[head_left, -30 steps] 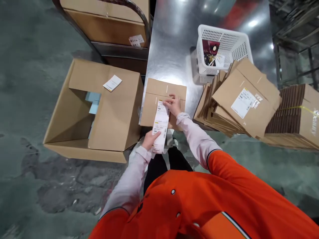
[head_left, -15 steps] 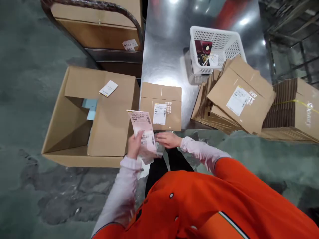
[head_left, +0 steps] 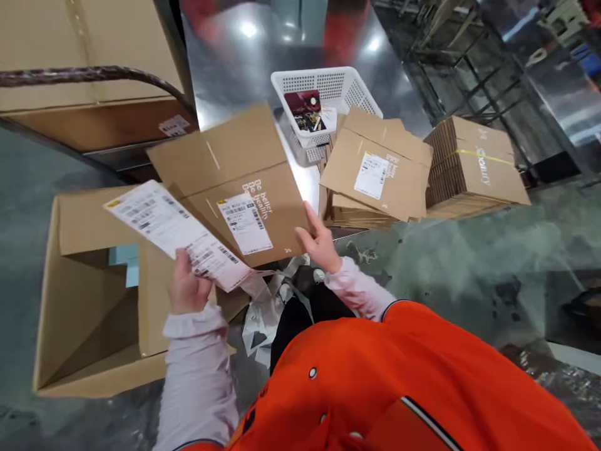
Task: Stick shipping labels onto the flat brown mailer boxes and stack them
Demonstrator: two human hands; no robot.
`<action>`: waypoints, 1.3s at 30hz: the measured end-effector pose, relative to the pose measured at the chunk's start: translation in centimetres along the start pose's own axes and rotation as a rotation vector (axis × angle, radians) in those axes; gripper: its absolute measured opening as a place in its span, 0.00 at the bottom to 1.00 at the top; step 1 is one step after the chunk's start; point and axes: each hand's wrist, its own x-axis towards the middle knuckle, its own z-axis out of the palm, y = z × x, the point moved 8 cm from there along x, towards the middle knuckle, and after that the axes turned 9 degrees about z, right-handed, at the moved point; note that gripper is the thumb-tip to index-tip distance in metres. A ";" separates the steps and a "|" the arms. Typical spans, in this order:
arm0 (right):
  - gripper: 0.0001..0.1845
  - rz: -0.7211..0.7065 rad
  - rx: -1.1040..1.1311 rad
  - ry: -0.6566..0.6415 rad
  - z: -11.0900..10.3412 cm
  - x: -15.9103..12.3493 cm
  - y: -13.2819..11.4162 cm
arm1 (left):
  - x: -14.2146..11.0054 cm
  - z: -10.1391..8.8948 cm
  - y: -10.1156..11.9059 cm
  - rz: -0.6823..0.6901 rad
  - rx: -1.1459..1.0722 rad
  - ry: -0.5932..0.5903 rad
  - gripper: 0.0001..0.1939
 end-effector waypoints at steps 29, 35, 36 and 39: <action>0.16 0.252 0.230 -0.652 10.8 -0.8 1.1 | -10.1 4.1 -4.9 -0.074 0.075 0.132 0.24; 0.06 0.026 -0.226 -0.327 14.3 7.0 4.5 | -9.5 3.9 -13.7 -0.327 -0.027 -0.029 0.28; 0.06 0.027 -0.299 -0.275 14.9 8.7 5.2 | -10.0 3.2 -15.3 -0.393 -0.040 -0.020 0.29; 0.10 0.072 -0.456 -0.209 17.1 12.9 7.0 | -13.8 0.7 -18.7 -0.557 -0.058 0.037 0.32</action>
